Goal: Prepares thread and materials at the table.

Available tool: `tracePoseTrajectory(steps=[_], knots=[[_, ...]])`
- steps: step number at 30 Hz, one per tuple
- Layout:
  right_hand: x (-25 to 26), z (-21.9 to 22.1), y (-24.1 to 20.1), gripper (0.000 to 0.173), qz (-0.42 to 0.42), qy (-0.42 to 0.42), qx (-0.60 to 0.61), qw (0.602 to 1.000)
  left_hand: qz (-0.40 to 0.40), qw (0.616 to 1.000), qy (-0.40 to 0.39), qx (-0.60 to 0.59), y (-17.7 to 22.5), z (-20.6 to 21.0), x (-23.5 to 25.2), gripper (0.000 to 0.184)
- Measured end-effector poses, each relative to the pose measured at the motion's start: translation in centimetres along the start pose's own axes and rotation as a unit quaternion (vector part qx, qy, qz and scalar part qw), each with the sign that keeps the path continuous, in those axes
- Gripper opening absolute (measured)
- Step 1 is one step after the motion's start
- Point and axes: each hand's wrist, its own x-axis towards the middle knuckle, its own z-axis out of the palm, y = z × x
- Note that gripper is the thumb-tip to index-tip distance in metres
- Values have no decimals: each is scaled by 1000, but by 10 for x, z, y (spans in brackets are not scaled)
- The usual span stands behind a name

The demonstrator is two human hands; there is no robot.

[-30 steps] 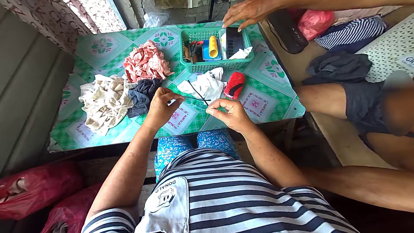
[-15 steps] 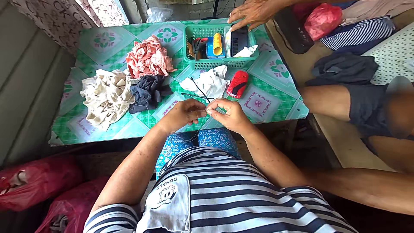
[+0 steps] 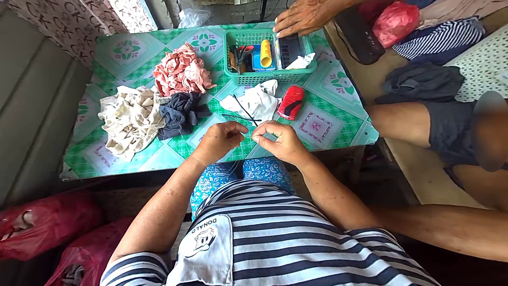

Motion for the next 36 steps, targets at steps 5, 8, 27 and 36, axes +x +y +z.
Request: tracePoseTrajectory(steps=[5,8,27,36], knots=[[2,0,-2,11,-1,8,2,1000,-8,1000,5,-9,1,4,-3,10],[2,-1,-3,11,2,27,14,1000,-19,988,28,-147,-2,7,-4,9],[7,8,-8,5,-31,122,69,990,-125,894,25,-429,26,23,-7,12],[4,8,-4,5,-28,125,66,990,-135,899,27,-415,25,23,-8,10]])
